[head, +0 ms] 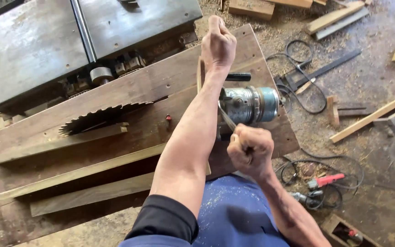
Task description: Adjusting the bit height and tightening the collet of a handheld router using a wrench and a metal rod on a workbench.
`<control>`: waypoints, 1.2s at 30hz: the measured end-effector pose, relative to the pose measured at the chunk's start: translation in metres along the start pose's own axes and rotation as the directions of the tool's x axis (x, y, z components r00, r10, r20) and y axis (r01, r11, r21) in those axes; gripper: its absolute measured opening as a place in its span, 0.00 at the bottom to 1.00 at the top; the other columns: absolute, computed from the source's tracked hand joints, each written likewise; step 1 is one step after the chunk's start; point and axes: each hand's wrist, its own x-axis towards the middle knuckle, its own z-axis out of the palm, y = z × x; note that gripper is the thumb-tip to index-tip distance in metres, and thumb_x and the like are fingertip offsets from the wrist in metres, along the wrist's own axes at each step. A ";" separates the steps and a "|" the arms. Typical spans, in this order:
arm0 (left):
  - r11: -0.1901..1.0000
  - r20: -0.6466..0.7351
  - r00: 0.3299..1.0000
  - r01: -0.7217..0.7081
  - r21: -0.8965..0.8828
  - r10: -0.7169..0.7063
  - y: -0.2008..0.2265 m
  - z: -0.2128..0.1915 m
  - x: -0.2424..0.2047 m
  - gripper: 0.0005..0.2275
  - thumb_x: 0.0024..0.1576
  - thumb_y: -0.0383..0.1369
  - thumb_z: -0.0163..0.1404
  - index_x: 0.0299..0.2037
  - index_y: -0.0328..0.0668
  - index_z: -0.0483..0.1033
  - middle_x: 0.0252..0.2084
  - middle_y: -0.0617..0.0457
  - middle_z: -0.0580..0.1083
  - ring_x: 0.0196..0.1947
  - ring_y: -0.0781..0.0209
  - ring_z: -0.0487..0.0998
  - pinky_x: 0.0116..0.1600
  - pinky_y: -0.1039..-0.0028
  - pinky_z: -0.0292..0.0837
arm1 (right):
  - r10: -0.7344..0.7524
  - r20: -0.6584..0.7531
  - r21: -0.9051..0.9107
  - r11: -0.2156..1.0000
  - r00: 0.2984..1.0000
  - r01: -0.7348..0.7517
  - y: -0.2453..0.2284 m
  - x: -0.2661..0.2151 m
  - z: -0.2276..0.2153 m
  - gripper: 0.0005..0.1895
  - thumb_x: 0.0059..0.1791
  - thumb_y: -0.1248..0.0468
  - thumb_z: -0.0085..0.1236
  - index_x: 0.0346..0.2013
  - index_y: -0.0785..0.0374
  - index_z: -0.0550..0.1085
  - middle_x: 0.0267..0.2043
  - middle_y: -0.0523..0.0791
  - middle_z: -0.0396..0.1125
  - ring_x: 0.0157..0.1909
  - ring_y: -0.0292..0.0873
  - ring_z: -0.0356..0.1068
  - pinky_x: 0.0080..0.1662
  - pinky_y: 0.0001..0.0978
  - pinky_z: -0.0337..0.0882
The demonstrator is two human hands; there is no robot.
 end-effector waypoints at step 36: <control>0.968 0.148 0.972 -0.202 0.148 0.180 0.009 -0.007 0.018 0.07 0.58 0.22 0.33 0.32 0.45 0.62 0.15 0.60 0.70 0.13 0.67 0.69 0.18 0.78 0.69 | 0.059 -0.063 -0.032 0.998 0.996 -0.062 0.039 -0.045 0.013 0.24 0.34 0.84 0.42 0.20 0.55 0.44 0.17 0.35 0.41 0.24 0.34 0.37 0.30 0.26 0.47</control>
